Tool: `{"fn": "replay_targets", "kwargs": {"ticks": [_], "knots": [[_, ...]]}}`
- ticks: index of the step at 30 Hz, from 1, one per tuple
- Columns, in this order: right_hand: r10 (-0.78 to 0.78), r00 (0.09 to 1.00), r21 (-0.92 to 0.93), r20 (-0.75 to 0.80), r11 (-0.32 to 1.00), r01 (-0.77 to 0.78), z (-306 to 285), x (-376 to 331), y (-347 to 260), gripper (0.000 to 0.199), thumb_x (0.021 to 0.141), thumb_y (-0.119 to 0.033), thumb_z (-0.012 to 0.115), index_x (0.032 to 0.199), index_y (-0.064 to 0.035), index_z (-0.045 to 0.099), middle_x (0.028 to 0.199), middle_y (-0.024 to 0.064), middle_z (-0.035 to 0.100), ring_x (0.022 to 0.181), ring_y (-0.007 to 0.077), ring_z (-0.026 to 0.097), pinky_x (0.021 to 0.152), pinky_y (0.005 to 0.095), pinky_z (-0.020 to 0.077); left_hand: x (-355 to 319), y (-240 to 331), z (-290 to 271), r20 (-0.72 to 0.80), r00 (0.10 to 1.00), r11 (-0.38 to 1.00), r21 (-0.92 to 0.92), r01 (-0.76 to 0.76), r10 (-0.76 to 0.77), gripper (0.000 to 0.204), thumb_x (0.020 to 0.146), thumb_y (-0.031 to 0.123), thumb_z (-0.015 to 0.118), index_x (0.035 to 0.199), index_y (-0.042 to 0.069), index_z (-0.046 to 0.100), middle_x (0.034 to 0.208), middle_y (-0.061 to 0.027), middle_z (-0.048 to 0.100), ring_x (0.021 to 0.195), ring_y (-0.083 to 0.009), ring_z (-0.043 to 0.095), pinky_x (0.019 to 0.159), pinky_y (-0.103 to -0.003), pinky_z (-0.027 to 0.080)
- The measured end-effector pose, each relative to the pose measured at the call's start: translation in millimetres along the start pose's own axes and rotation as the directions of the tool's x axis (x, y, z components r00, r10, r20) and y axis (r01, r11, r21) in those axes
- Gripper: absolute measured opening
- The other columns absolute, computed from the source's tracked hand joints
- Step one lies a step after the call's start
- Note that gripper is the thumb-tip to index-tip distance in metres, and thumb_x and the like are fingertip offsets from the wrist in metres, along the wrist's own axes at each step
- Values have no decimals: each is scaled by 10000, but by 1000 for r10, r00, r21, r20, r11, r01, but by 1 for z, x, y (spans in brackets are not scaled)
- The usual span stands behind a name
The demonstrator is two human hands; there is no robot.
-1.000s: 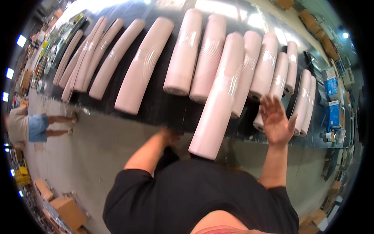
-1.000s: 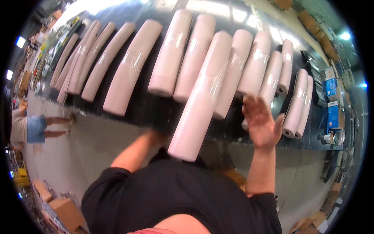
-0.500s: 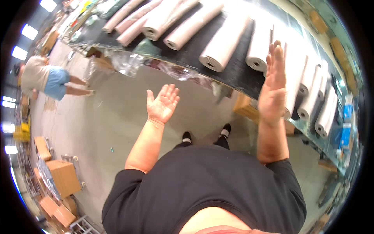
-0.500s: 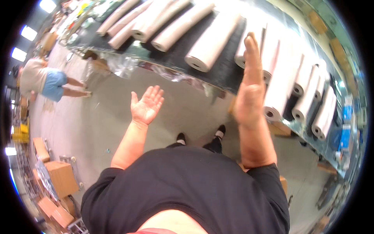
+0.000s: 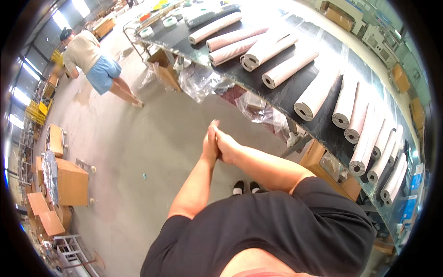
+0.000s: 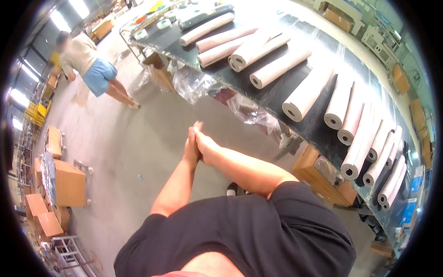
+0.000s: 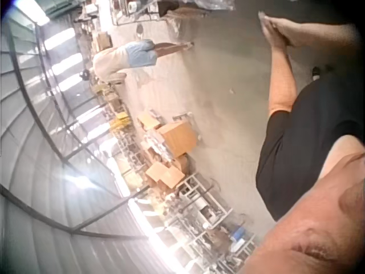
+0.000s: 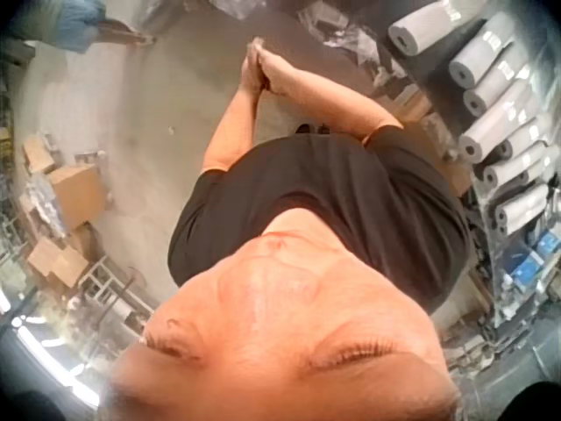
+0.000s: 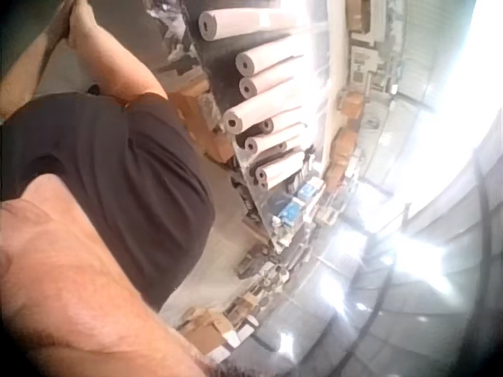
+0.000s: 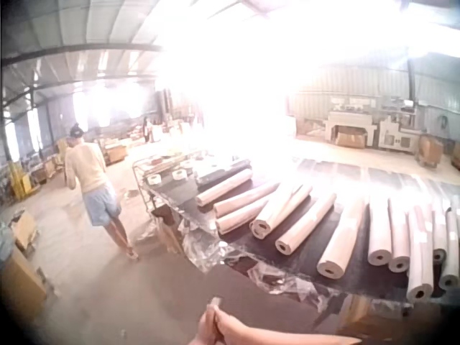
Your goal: The person wraps individual rolls of material with clear plastic and places them into a cardboard box, occasionally referring to paperwork on the table.
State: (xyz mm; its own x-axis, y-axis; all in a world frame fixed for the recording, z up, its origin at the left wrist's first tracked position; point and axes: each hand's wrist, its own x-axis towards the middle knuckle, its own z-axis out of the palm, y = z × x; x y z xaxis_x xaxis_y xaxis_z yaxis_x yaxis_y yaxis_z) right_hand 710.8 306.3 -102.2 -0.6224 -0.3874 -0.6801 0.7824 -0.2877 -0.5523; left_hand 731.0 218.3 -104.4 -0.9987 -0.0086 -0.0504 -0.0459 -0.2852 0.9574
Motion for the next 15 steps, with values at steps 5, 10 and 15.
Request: {"fn": "replay_targets", "kwargs": {"ticks": [5,10,15], "knots": [[-685,652,-393,325,529,752,-27,-68,-93,643,1023,-456,391,1454,20,355,1526,190,333,1429,270,294,1179,393,200,-11,76,-94,-759,640,982,185,39,117,824,1000,605,168,1513,-37,109,1600,-160,121,1474,-276,158,1205,-400,124],[-863,351,-259,362,269,928,-21,-58,-102,591,1032,-379,390,1479,0,311,1557,161,278,1443,246,256,1182,349,176,9,73,1,-656,712,869,-172,-464,250,546,1027,418,359,1347,-20,423,1425,-142,416,1371,-241,318,1145,-371,249],[-402,851,-496,338,693,524,-53,-34,-73,642,1032,-441,360,1493,1,288,1569,132,264,1452,237,223,1179,351,189,8,43,51,-422,896,990,76,-116,137,672,1034,465,341,1484,-25,256,1540,-159,277,1424,-253,269,1175,-359,170]]}}
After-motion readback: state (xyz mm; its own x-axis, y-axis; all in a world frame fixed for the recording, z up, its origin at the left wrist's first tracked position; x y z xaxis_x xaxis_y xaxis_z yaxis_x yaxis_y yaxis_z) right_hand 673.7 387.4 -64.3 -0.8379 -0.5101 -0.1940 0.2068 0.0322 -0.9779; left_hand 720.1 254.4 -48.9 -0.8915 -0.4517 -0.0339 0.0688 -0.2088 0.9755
